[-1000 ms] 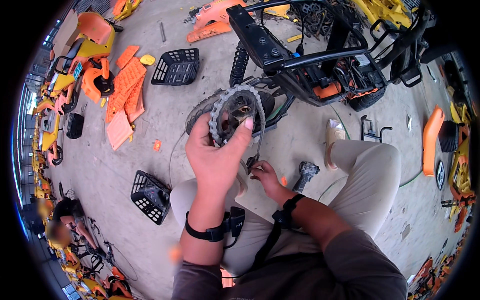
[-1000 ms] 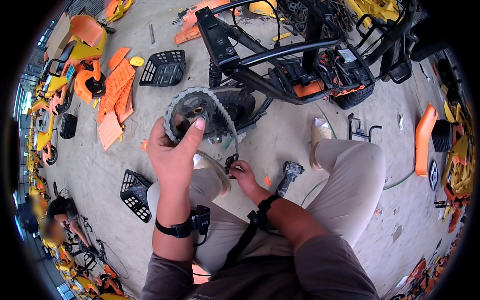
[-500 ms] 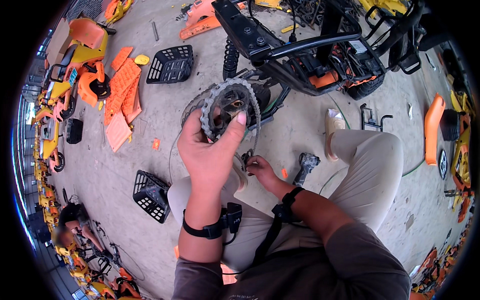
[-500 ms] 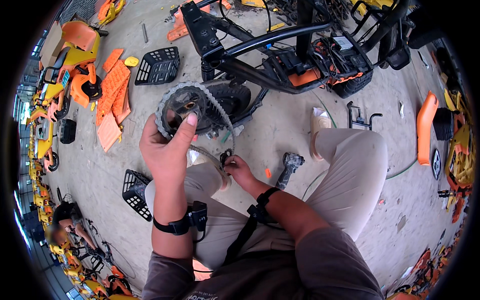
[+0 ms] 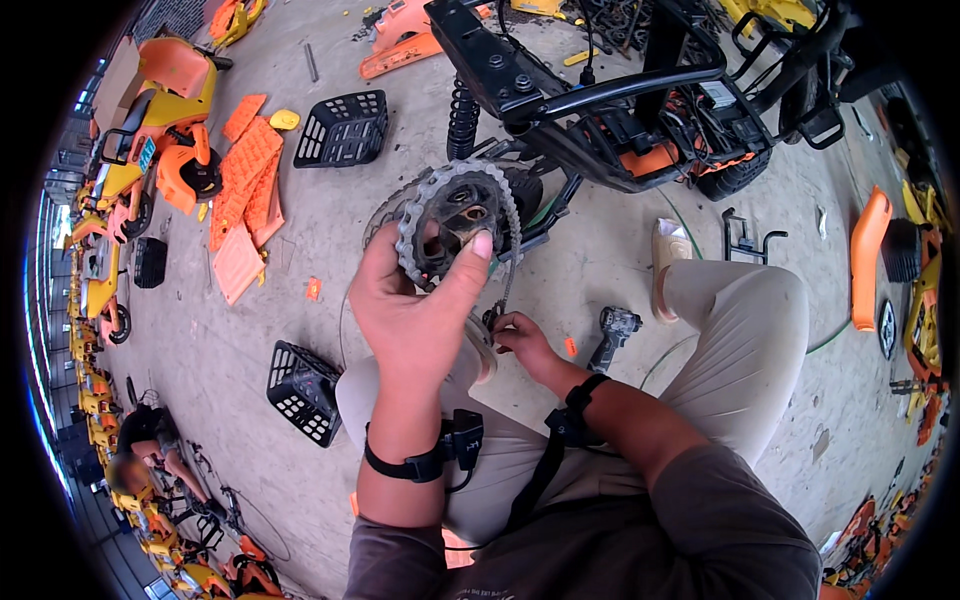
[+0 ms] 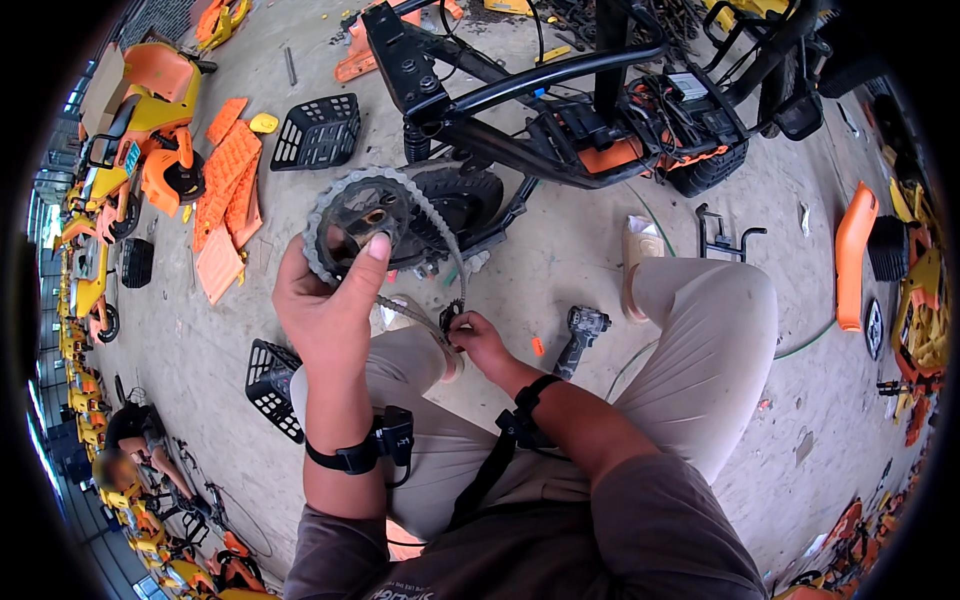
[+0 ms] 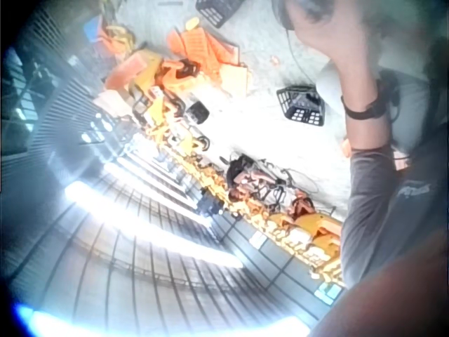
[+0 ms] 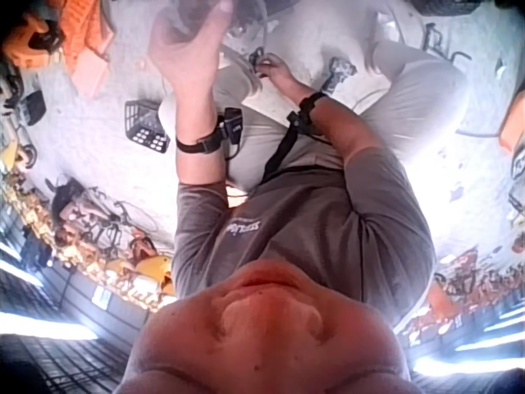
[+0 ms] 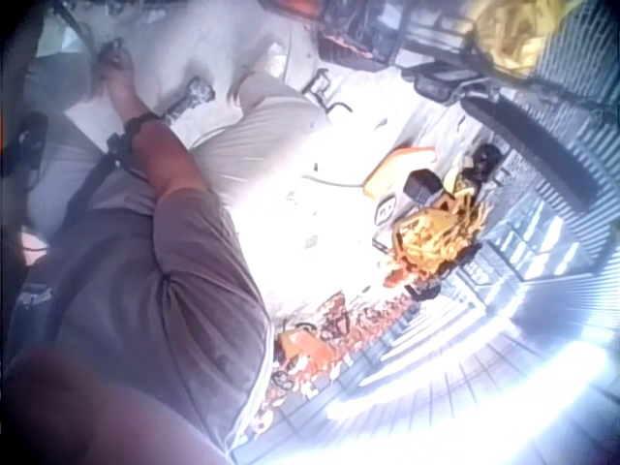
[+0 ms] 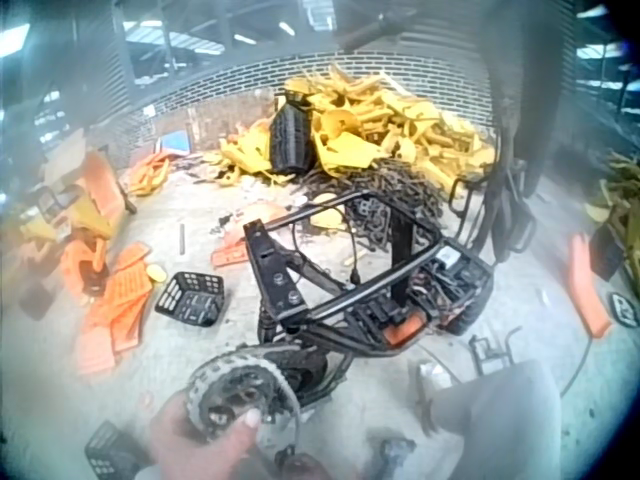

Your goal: The person manipulates a drive chain and a sprocket by hand while working on a vehicle frame.

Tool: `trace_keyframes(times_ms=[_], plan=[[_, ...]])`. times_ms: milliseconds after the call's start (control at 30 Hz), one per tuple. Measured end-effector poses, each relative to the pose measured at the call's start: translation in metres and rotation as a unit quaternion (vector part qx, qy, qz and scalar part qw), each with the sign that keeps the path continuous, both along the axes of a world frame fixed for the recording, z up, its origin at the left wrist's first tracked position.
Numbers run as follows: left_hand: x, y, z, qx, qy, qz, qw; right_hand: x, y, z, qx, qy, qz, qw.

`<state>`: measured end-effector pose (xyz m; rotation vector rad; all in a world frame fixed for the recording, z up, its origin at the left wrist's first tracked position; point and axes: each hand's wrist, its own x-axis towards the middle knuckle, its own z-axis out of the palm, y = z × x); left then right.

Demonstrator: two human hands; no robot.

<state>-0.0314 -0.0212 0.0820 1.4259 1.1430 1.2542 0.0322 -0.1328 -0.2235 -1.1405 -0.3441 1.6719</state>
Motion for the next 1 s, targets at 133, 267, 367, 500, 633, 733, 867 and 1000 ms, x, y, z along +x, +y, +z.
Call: trace_keyframes(times_ms=[133,267,367,500,633,733,867,1000], plan=[[0.000,-0.002,0.001,-0.020,-0.003,-0.011,1.000,0.000,0.002,0.004,-0.009,0.004,-0.020,1.000],[-0.001,-0.004,0.003,-0.036,-0.008,-0.018,0.999,0.004,0.004,0.007,-0.027,0.024,-0.015,0.999],[0.000,-0.003,0.001,-0.029,-0.026,-0.021,0.999,0.005,0.005,0.007,-0.028,0.003,-0.020,0.999],[0.000,-0.001,0.001,-0.026,-0.030,-0.022,0.999,0.005,0.006,0.005,-0.026,0.002,-0.024,0.999],[0.001,-0.001,0.001,-0.008,-0.017,-0.015,1.000,0.008,0.004,0.008,-0.035,0.002,-0.031,0.999],[0.001,-0.001,0.001,-0.015,-0.015,-0.013,1.000,0.007,0.004,-0.001,-0.024,0.005,-0.029,0.999],[0.000,-0.001,-0.001,-0.006,-0.012,-0.012,1.000,0.010,0.006,0.002,-0.029,0.000,-0.038,0.999],[-0.001,-0.002,0.001,-0.002,-0.004,-0.011,1.000,0.013,0.007,0.003,-0.046,-0.001,-0.045,0.998]])
